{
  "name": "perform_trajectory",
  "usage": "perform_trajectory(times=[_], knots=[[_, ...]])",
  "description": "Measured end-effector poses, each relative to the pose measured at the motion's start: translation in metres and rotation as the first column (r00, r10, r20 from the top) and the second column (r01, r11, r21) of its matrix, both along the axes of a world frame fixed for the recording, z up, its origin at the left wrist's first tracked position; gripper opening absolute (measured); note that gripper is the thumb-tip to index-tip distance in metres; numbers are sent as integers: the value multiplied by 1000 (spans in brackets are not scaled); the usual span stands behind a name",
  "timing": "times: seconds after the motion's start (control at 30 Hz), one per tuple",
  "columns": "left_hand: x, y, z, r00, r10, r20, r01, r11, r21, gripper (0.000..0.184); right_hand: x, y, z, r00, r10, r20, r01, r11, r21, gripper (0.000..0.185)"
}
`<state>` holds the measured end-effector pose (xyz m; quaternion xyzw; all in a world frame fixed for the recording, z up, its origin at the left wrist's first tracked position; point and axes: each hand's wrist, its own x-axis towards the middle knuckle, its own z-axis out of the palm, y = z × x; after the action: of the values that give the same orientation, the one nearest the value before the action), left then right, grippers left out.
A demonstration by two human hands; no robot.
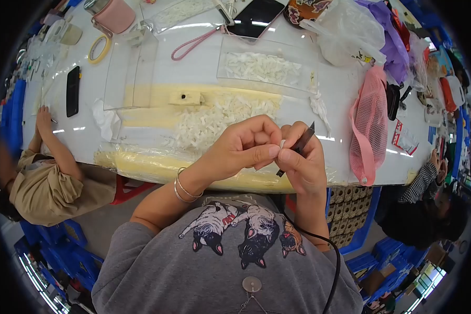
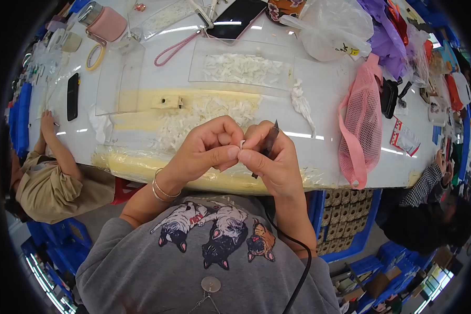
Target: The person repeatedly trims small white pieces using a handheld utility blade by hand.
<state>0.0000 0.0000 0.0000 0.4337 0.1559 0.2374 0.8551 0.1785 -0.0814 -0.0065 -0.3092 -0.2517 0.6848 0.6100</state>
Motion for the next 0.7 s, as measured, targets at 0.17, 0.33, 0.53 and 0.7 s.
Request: perform_trajectory(times=[0.17,0.33,0.53,0.7], knots=[[-3,1,2,1000,-8,-17,6,996,-86,14,-7,-1,1,988,-55,142,57,998,-4,16],[-6,2,3,1000,-2,-24,-5,962,-273,14,-11,-1,10,678,-337,653,154,934,322,33],[-2,-2,3,999,-4,54,26,905,-424,13,-12,-2,9,423,-388,819,33,910,414,45],[-3,0,14,997,-36,75,69,863,-501,12,-11,-3,14,396,-391,831,1,905,425,44]])
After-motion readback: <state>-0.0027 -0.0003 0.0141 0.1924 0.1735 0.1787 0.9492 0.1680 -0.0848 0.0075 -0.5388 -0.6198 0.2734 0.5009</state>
